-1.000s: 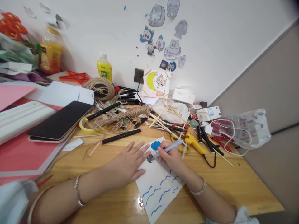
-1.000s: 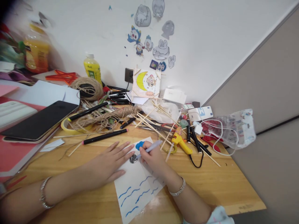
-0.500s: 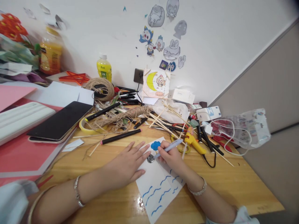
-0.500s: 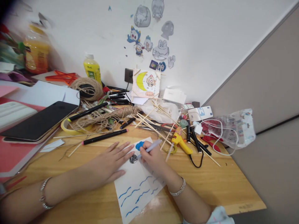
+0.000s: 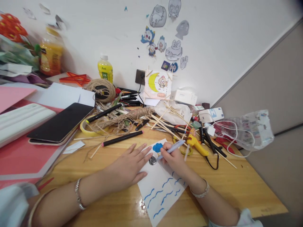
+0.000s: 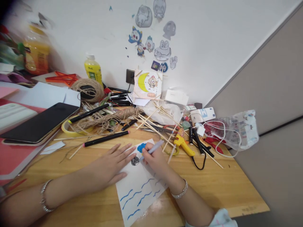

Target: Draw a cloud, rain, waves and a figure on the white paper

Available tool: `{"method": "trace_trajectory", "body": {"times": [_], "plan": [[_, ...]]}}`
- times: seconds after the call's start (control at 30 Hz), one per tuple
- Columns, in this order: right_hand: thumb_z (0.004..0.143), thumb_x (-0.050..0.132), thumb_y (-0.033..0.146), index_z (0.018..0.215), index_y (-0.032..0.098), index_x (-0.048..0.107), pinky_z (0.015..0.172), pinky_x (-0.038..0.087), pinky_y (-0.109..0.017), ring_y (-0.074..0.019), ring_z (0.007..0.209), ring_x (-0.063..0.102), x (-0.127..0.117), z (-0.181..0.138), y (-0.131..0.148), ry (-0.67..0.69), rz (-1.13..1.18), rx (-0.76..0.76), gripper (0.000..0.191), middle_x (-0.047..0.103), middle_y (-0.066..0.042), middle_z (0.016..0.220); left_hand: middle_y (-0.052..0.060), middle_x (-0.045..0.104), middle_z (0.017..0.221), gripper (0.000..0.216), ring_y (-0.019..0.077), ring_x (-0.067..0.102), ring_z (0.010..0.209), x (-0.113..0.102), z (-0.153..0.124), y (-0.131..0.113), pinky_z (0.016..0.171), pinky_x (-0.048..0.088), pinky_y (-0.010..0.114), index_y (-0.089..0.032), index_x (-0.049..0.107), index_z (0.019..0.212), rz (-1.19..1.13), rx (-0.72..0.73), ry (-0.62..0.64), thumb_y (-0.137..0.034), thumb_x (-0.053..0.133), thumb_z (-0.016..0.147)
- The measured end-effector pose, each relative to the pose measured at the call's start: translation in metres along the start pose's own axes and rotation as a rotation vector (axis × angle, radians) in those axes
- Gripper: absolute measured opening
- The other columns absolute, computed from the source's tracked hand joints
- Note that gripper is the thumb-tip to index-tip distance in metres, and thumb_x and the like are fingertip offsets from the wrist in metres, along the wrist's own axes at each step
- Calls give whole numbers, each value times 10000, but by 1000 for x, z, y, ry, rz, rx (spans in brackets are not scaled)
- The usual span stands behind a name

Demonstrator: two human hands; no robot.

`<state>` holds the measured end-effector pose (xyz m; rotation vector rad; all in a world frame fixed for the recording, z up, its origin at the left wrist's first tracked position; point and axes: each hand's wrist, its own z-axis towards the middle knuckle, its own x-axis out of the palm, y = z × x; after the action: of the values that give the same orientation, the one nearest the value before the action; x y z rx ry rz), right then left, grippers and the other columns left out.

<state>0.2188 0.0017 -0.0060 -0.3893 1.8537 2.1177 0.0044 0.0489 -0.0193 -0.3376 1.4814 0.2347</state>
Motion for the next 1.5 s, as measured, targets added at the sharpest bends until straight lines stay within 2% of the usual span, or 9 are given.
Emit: {"method": "trace_trajectory", "body": {"times": [0.13, 0.33, 1.07, 1.5], "plan": [[860, 540, 391, 602, 230, 425, 491, 365, -252, -119, 446, 435, 0, -5, 1, 1, 51, -18, 325, 469, 58, 483, 127, 263, 1542, 566, 301, 183, 1430, 3, 0, 0, 1138, 137, 499, -168, 319, 1468, -6, -3, -22, -444, 400, 980], [865, 549, 398, 586, 227, 419, 488, 371, -249, -122, 460, 462, 1, -7, -1, 98, 25, -18, 352, 479, 48, 487, 134, 267, 1540, 559, 312, 184, 1428, 1, -1, 0, 1133, 153, 513, -166, 337, 1462, -19, -4, -7, -431, 416, 976], [859, 544, 411, 610, 231, 422, 458, 343, -242, -121, 434, 452, 1, -6, -3, 120, 25, 33, 331, 480, 50, 476, 140, 256, 1540, 563, 320, 188, 1426, -7, 0, -3, 1132, 166, 519, -149, 336, 1463, -20, -16, 42, -431, 413, 981], [861, 551, 437, 598, 232, 416, 462, 356, -245, -122, 442, 453, 1, -5, -3, 105, 30, 17, 360, 474, 50, 482, 140, 268, 1537, 542, 307, 159, 1435, -2, -1, -1, 1139, 150, 523, -151, 353, 1454, -50, 1, -14, -431, 376, 991]]}}
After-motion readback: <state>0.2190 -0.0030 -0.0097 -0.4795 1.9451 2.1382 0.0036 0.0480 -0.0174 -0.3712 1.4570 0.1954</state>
